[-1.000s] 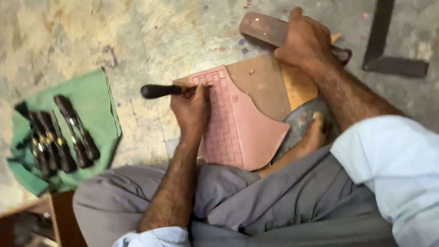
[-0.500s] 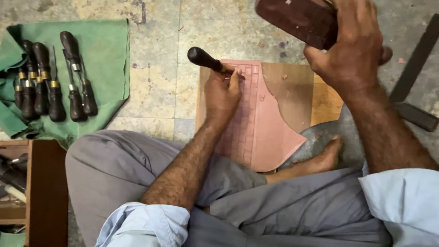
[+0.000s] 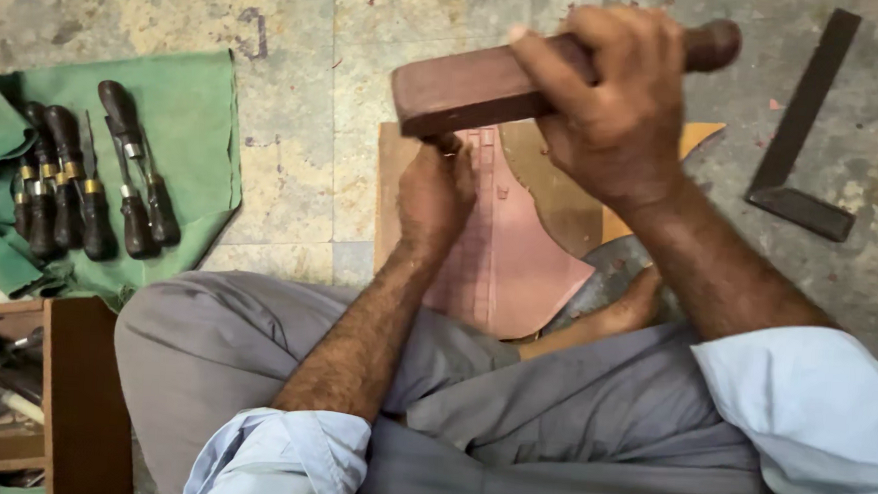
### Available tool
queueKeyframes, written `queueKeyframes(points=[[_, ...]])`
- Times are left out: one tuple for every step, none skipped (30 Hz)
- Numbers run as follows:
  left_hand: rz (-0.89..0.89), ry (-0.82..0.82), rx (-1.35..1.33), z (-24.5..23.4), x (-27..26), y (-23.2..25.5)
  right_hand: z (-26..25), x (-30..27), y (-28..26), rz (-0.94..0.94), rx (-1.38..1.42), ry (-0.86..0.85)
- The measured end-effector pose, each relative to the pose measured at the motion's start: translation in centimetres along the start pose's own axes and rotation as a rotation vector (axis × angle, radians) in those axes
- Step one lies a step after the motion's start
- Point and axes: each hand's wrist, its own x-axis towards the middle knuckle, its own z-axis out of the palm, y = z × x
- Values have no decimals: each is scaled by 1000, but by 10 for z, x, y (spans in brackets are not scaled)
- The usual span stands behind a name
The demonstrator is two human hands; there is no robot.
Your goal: The person carves a brick-like pattern into a wooden piece by hand, using a chisel and a wooden mallet to strike the tool.
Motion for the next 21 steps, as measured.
queueKeyframes(points=[[-10,4,13,1,0,-1,1,0,-2,20,17,-3],[-20,9,27,1,0,-2,2,0,-3,40,35,-6],[-19,-25,39,1,0,-3,2,-1,-2,60,51,-10],[-18,-59,50,0,-1,-5,2,-2,-1,80,67,-13],[-20,-89,63,0,-2,-7,1,-4,2,97,86,-17],[-19,-123,-147,3,-2,-8,1,-6,4,114,105,-21],[-19,-155,-357,6,-1,-9,1,-8,6,157,105,-39],[-18,-186,-567,8,1,-11,1,-10,8,201,106,-56],[-91,-164,-567,9,4,-14,2,-12,9,232,106,-64],[-164,-143,-567,7,10,-18,3,-14,11,263,105,-72],[-241,-125,-570,6,12,-20,3,-15,13,279,102,-75],[-212,-79,-586,5,13,-22,2,-17,14,284,102,-69],[-181,-28,-600,2,15,-24,1,-16,15,287,105,-59],[-150,23,-614,0,16,-24,0,-15,15,278,112,-41],[-159,1,-574,0,16,-23,0,-13,16,267,120,-19],[-167,-21,-534,0,17,-21,-1,-11,16,268,122,-20],[-177,-40,-492,0,16,-20,-1,-10,16,266,127,-21],[-175,-55,-473,-1,16,-19,0,-9,16,258,129,-19],[-172,-72,-456,0,15,-17,0,-9,16,251,128,-18],[-170,-88,-439,0,14,-16,1,-9,17,237,124,-13],[-188,-109,-409,0,15,-15,2,-10,17,230,119,-16]])
